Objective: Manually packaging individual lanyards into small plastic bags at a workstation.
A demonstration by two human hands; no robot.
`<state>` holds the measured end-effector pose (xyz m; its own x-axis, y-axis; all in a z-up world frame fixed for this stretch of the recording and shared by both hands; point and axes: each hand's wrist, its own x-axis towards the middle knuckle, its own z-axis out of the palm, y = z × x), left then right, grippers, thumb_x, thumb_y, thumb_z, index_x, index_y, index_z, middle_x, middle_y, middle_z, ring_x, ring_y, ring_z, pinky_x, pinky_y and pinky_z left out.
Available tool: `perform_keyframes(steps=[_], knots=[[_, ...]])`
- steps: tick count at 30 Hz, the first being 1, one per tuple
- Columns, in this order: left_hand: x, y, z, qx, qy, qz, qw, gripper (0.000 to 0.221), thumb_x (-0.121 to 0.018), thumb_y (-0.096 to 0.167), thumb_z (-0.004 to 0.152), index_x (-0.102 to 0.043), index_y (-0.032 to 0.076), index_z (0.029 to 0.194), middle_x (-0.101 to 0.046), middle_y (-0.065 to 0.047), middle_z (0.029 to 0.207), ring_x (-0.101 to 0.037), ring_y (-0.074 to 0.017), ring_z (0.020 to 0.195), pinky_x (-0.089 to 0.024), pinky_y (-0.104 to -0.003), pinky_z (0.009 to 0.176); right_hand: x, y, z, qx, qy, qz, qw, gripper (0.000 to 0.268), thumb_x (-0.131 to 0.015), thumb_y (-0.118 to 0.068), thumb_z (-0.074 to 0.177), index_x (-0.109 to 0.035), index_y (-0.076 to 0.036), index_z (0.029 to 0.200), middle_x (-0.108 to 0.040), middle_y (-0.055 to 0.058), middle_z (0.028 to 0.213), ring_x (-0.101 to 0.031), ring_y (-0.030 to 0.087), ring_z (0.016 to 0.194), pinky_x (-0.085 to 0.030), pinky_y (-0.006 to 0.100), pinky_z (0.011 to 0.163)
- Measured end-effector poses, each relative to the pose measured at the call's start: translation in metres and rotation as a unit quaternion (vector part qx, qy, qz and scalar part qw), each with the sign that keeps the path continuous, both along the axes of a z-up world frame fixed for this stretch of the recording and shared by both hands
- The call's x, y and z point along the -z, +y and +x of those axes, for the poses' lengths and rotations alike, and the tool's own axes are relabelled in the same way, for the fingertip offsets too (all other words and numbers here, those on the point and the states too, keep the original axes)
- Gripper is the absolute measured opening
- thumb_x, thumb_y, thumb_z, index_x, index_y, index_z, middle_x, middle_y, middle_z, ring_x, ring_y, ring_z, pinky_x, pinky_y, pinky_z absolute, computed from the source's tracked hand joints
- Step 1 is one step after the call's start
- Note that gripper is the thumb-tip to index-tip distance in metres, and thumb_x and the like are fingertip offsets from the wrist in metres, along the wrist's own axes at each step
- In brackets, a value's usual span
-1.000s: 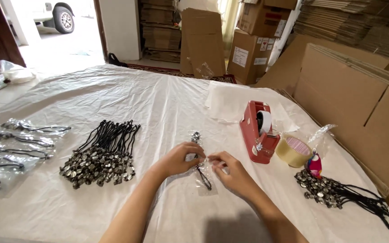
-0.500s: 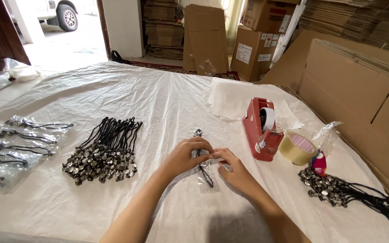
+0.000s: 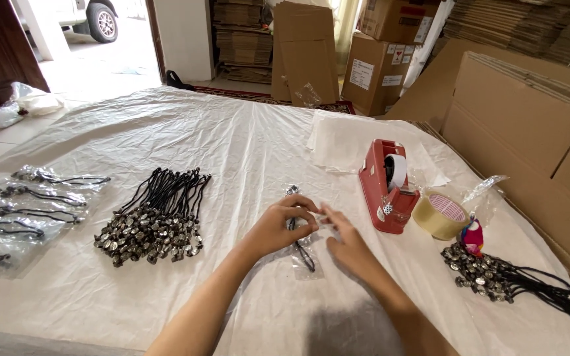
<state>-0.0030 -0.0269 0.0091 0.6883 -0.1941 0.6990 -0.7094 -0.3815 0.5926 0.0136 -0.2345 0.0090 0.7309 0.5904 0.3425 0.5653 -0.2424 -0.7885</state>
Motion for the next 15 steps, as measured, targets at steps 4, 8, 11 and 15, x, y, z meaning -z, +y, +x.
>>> perform_keyframes(steps=[4,8,11,15], knots=[[-0.003,-0.001,-0.002,-0.007,0.02,-0.033,0.999,0.009,-0.081,0.016,0.081,-0.079,0.013,0.089,-0.073,-0.006,0.113,-0.071,-0.0286,0.106,-0.053,-0.042,0.098,-0.013,-0.012,0.011,0.023,-0.035,0.057,0.997,0.087,-0.049,0.01,0.07,-0.049,-0.012,0.153,-0.061,0.016,0.138,-0.058,0.033,0.129,-0.041,0.047,0.11],[-0.002,0.0,-0.001,-0.009,0.026,-0.043,0.999,0.009,-0.082,0.016,0.081,-0.079,0.013,0.09,-0.073,-0.007,0.111,-0.071,-0.029,0.105,-0.053,-0.042,0.097,-0.002,-0.012,0.029,0.019,-0.073,0.087,0.993,0.039,-0.071,-0.016,0.087,-0.071,-0.017,0.125,-0.068,0.009,0.13,-0.063,0.026,0.124,-0.044,0.043,0.107],[-0.001,0.001,-0.002,-0.009,0.035,-0.039,0.999,0.01,-0.084,0.016,0.08,-0.08,0.013,0.089,-0.073,-0.008,0.112,-0.071,-0.0295,0.105,-0.054,-0.042,0.096,0.01,-0.005,0.033,0.021,-0.128,0.101,0.986,0.015,-0.079,-0.02,0.088,-0.076,-0.014,0.101,-0.071,0.008,0.119,-0.068,0.026,0.115,-0.049,0.041,0.101],[-0.004,0.02,0.01,-0.037,0.045,-0.024,0.998,0.015,-0.079,0.018,0.087,-0.08,0.011,0.1,-0.073,-0.011,0.109,-0.071,-0.0333,0.105,-0.054,-0.045,0.095,-0.002,-0.003,0.023,0.005,-0.169,0.135,0.976,0.005,-0.077,-0.014,0.089,-0.075,-0.01,0.088,-0.074,0.009,0.112,-0.072,0.025,0.107,-0.053,0.039,0.098]])
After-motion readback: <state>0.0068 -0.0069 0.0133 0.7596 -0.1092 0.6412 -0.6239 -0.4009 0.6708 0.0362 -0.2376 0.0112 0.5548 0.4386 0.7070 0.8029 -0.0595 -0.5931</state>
